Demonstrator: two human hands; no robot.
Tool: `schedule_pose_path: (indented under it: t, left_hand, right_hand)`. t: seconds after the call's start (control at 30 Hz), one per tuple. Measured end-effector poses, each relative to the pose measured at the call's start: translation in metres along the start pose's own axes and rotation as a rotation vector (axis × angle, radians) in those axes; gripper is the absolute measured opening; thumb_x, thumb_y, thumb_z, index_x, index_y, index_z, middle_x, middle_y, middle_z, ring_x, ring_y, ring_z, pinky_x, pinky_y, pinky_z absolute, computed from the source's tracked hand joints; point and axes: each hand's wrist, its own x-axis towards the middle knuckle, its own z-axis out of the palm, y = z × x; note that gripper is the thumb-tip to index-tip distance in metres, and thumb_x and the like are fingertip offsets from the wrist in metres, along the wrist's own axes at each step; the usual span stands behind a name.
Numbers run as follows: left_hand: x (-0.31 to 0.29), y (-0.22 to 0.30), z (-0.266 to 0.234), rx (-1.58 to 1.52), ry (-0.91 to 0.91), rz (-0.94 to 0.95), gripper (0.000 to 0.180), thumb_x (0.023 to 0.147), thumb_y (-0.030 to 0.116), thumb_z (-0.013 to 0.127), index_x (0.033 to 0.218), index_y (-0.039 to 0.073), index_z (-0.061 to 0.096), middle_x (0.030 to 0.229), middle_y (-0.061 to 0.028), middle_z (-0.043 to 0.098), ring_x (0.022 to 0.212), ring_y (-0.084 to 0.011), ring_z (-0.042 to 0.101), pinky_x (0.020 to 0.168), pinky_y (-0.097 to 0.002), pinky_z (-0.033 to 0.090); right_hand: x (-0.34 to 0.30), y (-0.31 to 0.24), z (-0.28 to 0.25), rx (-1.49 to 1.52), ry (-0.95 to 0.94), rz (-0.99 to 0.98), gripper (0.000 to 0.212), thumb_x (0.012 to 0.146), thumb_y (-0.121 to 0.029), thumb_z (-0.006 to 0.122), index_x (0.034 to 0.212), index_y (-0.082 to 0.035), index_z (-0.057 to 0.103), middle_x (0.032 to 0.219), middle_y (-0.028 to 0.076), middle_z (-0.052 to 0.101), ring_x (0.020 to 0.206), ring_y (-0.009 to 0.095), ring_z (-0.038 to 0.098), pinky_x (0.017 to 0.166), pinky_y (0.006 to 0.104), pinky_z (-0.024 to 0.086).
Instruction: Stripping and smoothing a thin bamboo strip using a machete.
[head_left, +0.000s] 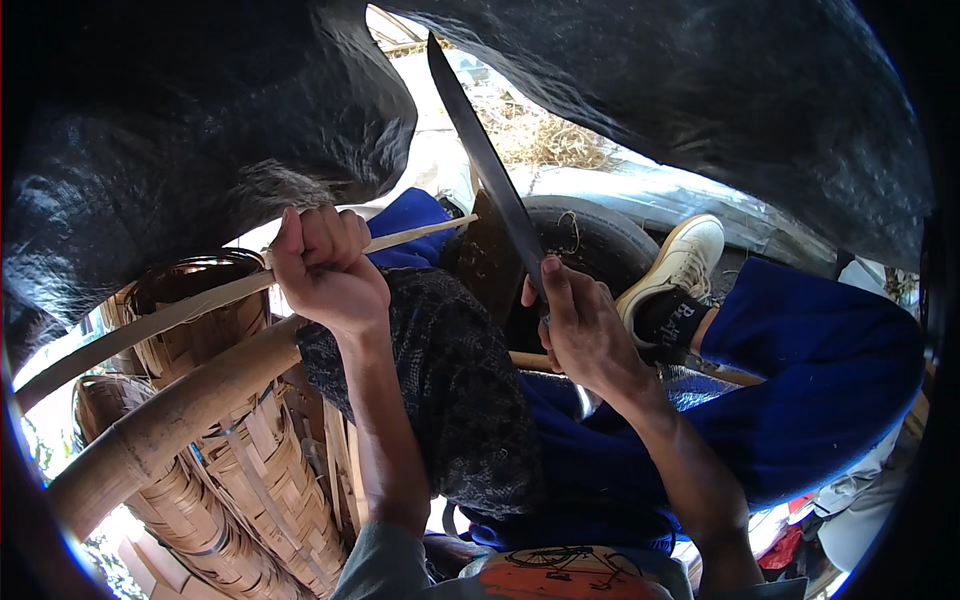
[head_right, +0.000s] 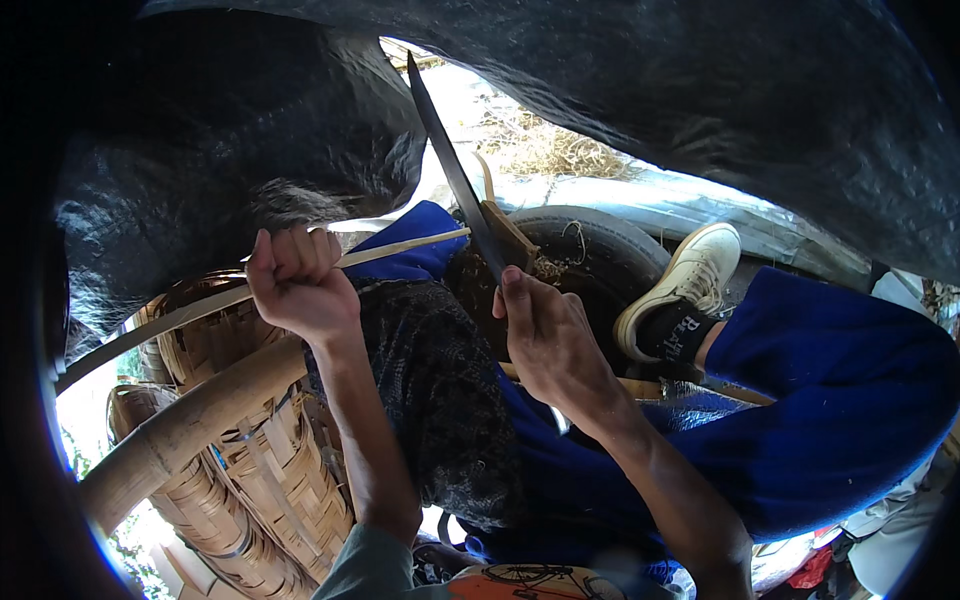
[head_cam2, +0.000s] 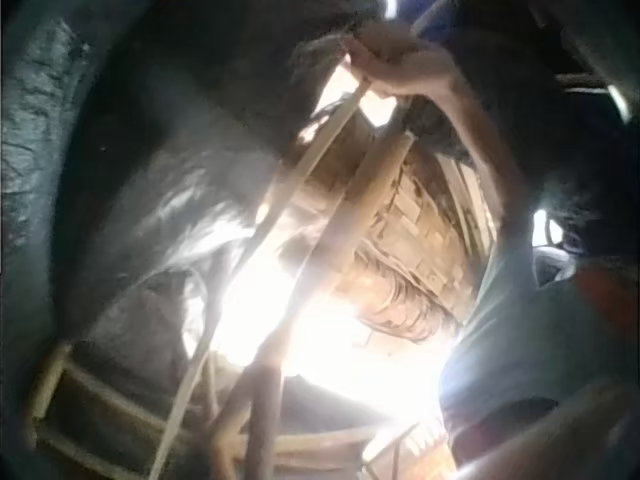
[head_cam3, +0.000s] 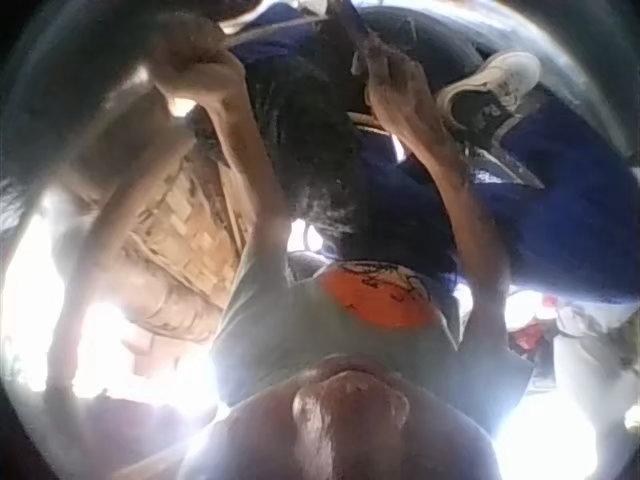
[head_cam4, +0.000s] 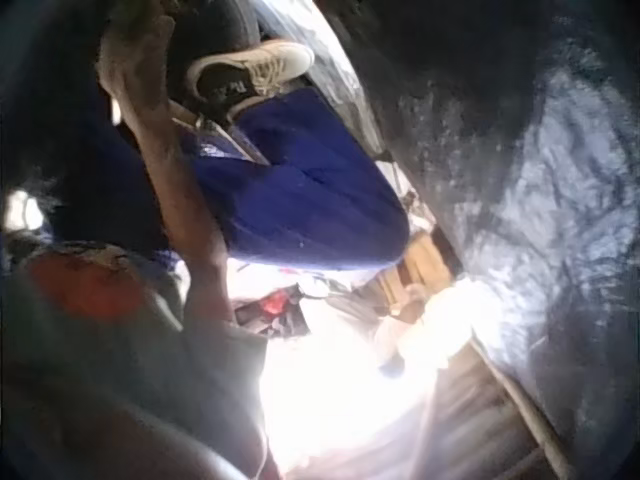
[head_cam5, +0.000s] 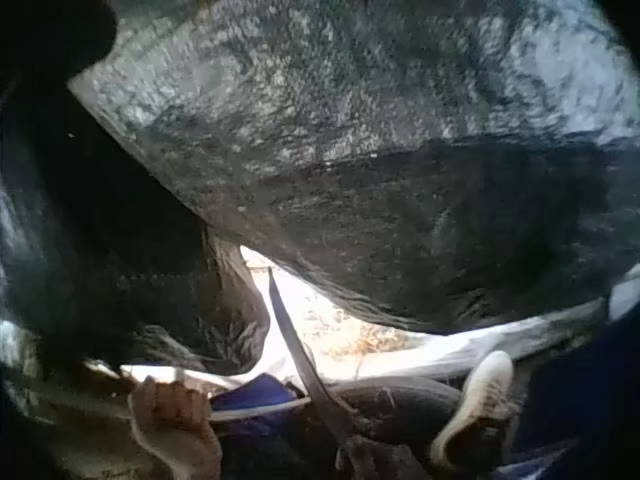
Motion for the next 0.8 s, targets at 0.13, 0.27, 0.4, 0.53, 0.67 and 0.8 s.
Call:
schedule_pose_path:
  t: [0.13,0.27,0.4,0.53,0.67,0.8]
  left_hand:
    - [-0.005,-0.02,-0.003,0.011,0.094,-0.055,0.043,0.095,0.021,0.037,0.056,0.014,0.021,0.05,0.0029,0.016,0.046,-0.0085,0.011,0.046,-0.03,0.012]
    - [-0.007,-0.025,0.0,0.071,0.088,-0.058,0.044,0.096,0.022,0.038,0.056,0.014,0.02,0.052,0.0034,0.015,0.047,-0.0084,0.01,0.046,-0.0297,0.012]
    - [-0.009,-0.028,0.008,0.063,0.066,-0.055,0.044,0.096,0.022,0.038,0.056,0.013,0.02,0.052,0.0034,0.016,0.047,-0.0083,0.01,0.046,-0.0296,0.012]
    - [-0.009,-0.033,0.017,0.007,0.042,-0.049,0.044,0.096,0.021,0.038,0.056,0.014,0.02,0.051,0.0033,0.016,0.047,-0.0083,0.011,0.046,-0.0294,0.011]
    - [-0.007,-0.037,0.015,0.059,0.063,-0.018,0.045,0.096,0.021,0.038,0.056,0.014,0.019,0.051,0.0032,0.015,0.047,-0.0083,0.011,0.045,-0.0293,0.011]
    - [-0.003,-0.035,0.012,0.059,0.065,-0.027,0.044,0.096,0.021,0.037,0.056,0.014,0.019,0.051,0.0037,0.016,0.047,-0.0082,0.01,0.044,-0.0294,0.01]
  right_hand:
    - [0.0,0.003,0.001,0.049,0.017,0.063,0.051,0.103,-0.037,0.028,0.075,-0.001,0.051,0.044,0.007,0.033,0.038,0.017,0.04,0.043,0.0347,0.033]
    - [0.004,0.01,-0.005,0.021,-0.047,0.161,0.033,0.103,-0.026,0.036,0.094,0.0,0.054,0.052,0.008,0.042,0.039,0.018,0.041,0.043,0.0346,0.036]
    - [0.003,0.054,0.003,-0.22,0.013,-0.236,0.03,0.098,-0.008,0.044,0.126,0.0,0.04,0.069,0.01,0.05,0.042,0.02,0.044,0.044,0.0353,0.04]
    - [0.008,0.051,0.003,-0.367,0.024,-0.499,0.05,0.093,0.001,0.046,0.137,-0.002,0.021,0.08,0.011,0.052,0.044,0.022,0.045,0.04,0.0355,0.041]
    - [0.003,0.017,0.0,-0.153,-0.106,-0.078,0.021,0.101,-0.017,0.037,0.11,0.0,0.045,0.065,0.01,0.049,0.041,0.02,0.043,0.037,0.035,0.036]
    - [-0.007,0.005,0.012,0.014,-0.078,0.094,0.041,0.103,-0.031,0.03,0.083,0.0,0.048,0.052,0.008,0.041,0.04,0.019,0.044,0.039,0.0355,0.034]
